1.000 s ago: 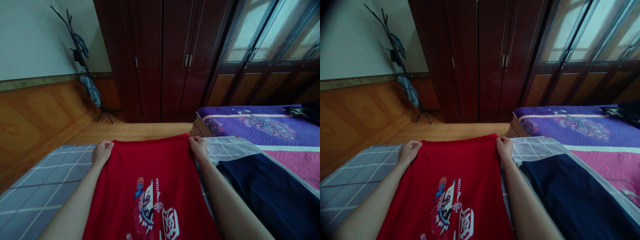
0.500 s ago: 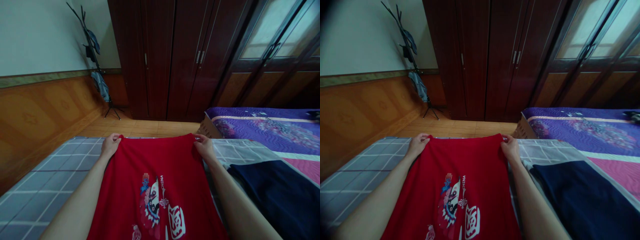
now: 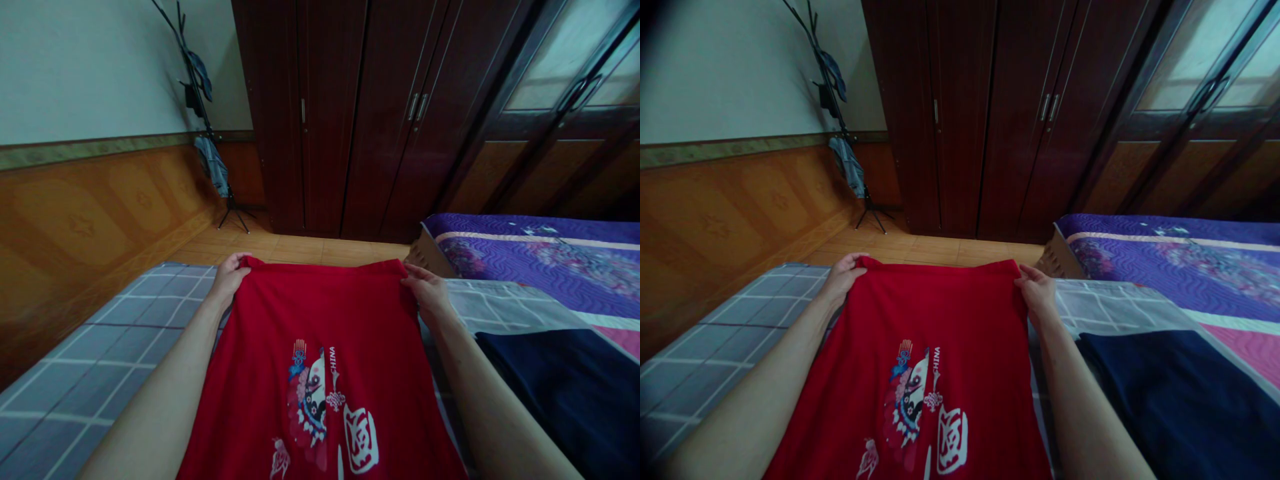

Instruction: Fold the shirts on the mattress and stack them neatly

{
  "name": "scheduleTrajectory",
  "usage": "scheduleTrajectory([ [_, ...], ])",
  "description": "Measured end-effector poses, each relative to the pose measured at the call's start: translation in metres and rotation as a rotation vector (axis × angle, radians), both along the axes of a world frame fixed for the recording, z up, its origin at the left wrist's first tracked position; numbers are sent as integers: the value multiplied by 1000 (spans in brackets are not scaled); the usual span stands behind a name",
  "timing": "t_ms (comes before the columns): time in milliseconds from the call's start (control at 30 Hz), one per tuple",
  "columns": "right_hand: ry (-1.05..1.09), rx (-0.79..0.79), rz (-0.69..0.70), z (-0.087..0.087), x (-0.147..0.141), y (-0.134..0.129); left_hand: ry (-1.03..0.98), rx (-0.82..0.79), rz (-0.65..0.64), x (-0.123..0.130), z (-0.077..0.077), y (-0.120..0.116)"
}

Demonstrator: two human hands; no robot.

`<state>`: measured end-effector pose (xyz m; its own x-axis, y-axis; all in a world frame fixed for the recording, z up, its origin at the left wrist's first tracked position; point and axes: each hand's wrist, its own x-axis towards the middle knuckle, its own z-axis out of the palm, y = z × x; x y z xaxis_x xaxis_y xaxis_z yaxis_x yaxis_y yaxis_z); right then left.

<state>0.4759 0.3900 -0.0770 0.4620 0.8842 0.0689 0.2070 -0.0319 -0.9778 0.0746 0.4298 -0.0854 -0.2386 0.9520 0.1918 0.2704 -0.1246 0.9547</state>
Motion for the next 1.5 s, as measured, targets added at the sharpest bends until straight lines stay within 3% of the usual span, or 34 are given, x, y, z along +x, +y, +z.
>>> scheduleTrajectory([
  [167,7,28,22,10,2,0,-7,44,43,-3,14,0],
  [267,-253,-13,-69,11,3,0,81,54,117,-3,10,4],
  [400,-594,-166,-162,3,1,-3,288,-2,180,-3,-8,7],
  [567,-694,-248,-159,-5,0,-3,466,-33,169,-6,-18,5],
  [833,-714,-233,-140,-6,5,-1,480,-82,117,-10,-4,-17],
  [967,-694,-190,-114,-5,8,-3,462,-121,39,-24,4,-63],
  [1200,-687,-193,57,19,-1,-27,499,-185,-59,-48,9,-209],
  [1333,-756,-238,141,33,-10,-76,571,-272,-167,-51,16,-269],
  [1500,-848,-358,214,31,-13,-169,530,-377,-204,-52,29,-302],
])
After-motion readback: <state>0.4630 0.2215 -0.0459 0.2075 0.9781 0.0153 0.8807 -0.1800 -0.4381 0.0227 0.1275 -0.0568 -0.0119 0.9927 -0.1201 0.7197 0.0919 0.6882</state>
